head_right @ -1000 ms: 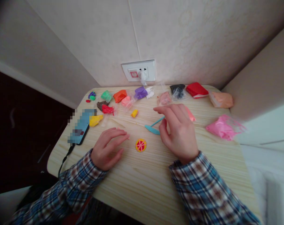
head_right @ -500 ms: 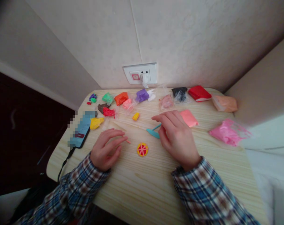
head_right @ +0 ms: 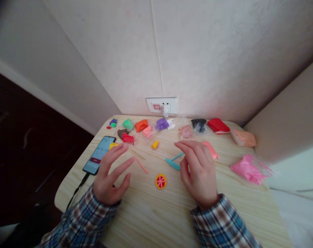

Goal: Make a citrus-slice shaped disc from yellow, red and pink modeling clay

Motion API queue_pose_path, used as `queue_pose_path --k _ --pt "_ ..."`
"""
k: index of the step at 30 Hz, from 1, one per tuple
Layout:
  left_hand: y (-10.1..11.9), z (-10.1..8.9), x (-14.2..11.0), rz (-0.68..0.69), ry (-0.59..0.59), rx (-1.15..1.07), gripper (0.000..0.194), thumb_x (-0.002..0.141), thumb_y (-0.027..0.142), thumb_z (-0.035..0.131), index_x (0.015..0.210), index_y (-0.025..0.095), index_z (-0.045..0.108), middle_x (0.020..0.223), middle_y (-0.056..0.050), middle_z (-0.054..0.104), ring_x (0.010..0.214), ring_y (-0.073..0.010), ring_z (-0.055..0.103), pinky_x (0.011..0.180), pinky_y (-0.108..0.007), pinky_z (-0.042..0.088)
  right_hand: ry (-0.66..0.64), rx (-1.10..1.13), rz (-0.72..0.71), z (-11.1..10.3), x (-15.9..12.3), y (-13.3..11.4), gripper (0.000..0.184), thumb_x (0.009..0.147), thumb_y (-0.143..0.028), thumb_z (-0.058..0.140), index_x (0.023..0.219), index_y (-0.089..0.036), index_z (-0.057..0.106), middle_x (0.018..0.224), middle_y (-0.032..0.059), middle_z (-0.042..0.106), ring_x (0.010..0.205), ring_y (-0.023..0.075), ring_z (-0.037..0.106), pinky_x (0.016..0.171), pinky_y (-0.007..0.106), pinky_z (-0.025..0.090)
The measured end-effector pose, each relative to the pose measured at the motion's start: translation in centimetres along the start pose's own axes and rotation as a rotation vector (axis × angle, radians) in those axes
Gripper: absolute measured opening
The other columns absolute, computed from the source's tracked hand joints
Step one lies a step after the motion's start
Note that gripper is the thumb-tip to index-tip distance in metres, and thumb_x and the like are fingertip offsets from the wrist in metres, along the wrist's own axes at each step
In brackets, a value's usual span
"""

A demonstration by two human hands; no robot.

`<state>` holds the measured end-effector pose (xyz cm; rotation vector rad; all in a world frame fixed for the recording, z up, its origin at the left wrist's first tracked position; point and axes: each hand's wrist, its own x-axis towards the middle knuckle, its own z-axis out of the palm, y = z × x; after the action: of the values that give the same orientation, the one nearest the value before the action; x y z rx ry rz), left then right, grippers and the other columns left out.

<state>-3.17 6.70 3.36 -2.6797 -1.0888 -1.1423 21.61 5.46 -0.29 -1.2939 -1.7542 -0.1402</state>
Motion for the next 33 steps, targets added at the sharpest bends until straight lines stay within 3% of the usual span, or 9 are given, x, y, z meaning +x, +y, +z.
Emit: queue_pose_path --k 1,5,7,11,15,19,22,26,33 --pt "0.0 0.2 0.1 0.055 0.002 0.040 0.042 0.077 0.010 0.051 0.118 0.021 0.054 0.130 -0.010 0.048 0.123 -0.0289 0.044 0.101 -0.052 0.037 -0.001 -0.006 0.008 0.1 0.0 -0.1 0.040 0.078 -0.004 0.045 0.113 -0.020 0.054 0.103 0.0096 0.060 0.099 0.0245 0.054 0.085 0.043 0.045" --pt "-0.7 1.3 0.1 -0.115 0.041 0.014 0.045 0.080 0.012 0.050 0.125 0.016 0.048 0.132 -0.015 0.045 0.124 -0.0288 0.043 0.101 -0.050 0.038 -0.058 -0.027 -0.046 0.5 -0.1 -0.3 0.050 0.076 -0.004 0.045 0.125 -0.014 0.045 0.116 0.0137 0.056 0.110 0.0254 0.050 0.093 0.045 0.042" --pt "-1.2 1.5 -0.1 -0.068 0.002 0.025 0.043 0.079 0.011 0.051 0.122 0.017 0.050 0.132 -0.014 0.046 0.124 -0.0291 0.043 0.101 -0.051 0.038 -0.118 0.002 -0.117 0.6 -0.3 -0.4 0.054 0.075 -0.003 0.044 0.128 -0.016 0.043 0.119 0.0128 0.056 0.113 0.0245 0.049 0.094 0.044 0.043" --pt "-1.6 1.8 -0.2 -0.133 0.064 0.029 0.038 0.082 0.012 0.049 0.120 0.017 0.052 0.128 -0.014 0.049 0.121 -0.0263 0.046 0.100 -0.048 0.040 -0.067 -0.007 -0.058 0.9 -0.4 -0.7 0.049 0.077 -0.005 0.043 0.125 -0.017 0.046 0.114 0.0125 0.059 0.108 0.0247 0.052 0.090 0.045 0.045" --pt "-1.6 2.4 -0.2 -0.010 -0.036 0.015 0.040 0.080 0.011 0.048 0.119 0.019 0.053 0.130 -0.013 0.049 0.123 -0.0263 0.045 0.101 -0.049 0.040 -0.175 0.023 -0.239 1.3 -0.2 -1.4 0.044 0.079 -0.004 0.042 0.120 -0.017 0.050 0.112 0.0103 0.062 0.107 0.0224 0.054 0.085 0.040 0.048" --pt "-1.8 2.9 -0.8 -0.050 -0.032 -0.012 0.041 0.080 0.012 0.047 0.121 0.017 0.051 0.129 -0.015 0.050 0.121 -0.0256 0.047 0.099 -0.047 0.043 -0.158 0.036 -0.200 1.4 -0.1 -1.7 0.044 0.077 -0.002 0.041 0.117 -0.016 0.052 0.108 0.0103 0.064 0.105 0.0219 0.055 0.087 0.041 0.047" --pt "-1.8 3.2 -1.6 0.034 -0.081 -0.046 0.039 0.079 0.011 0.046 0.116 0.016 0.055 0.126 -0.014 0.053 0.119 -0.0248 0.049 0.096 -0.045 0.045 -0.221 0.046 -0.245 1.2 -0.2 -1.2 0.037 0.079 -0.003 0.043 0.110 -0.016 0.056 0.110 0.0101 0.063 0.105 0.0224 0.054 0.084 0.039 0.048" --pt "-1.8 3.7 -2.3 0.058 -0.029 -0.079 0.037 0.078 0.010 0.046 0.112 0.016 0.058 0.123 -0.014 0.056 0.116 -0.0232 0.051 0.092 -0.042 0.048 -0.261 0.067 -0.195 0.9 -0.2 0.0 0.028 0.081 -0.005 0.044 0.101 -0.017 0.058 0.102 0.0099 0.063 0.097 0.0216 0.056 0.083 0.039 0.048" --pt "-1.5 4.0 -2.1 0.073 0.019 -0.125 0.027 0.077 0.006 0.046 0.095 0.014 0.064 0.089 -0.010 0.064 0.082 -0.0176 0.061 0.070 -0.032 0.053 -0.290 0.073 -0.155 0.5 -0.3 1.1 0.022 0.082 -0.007 0.043 0.092 -0.018 0.059 0.089 0.0066 0.062 0.086 0.0197 0.056 0.075 0.036 0.049"
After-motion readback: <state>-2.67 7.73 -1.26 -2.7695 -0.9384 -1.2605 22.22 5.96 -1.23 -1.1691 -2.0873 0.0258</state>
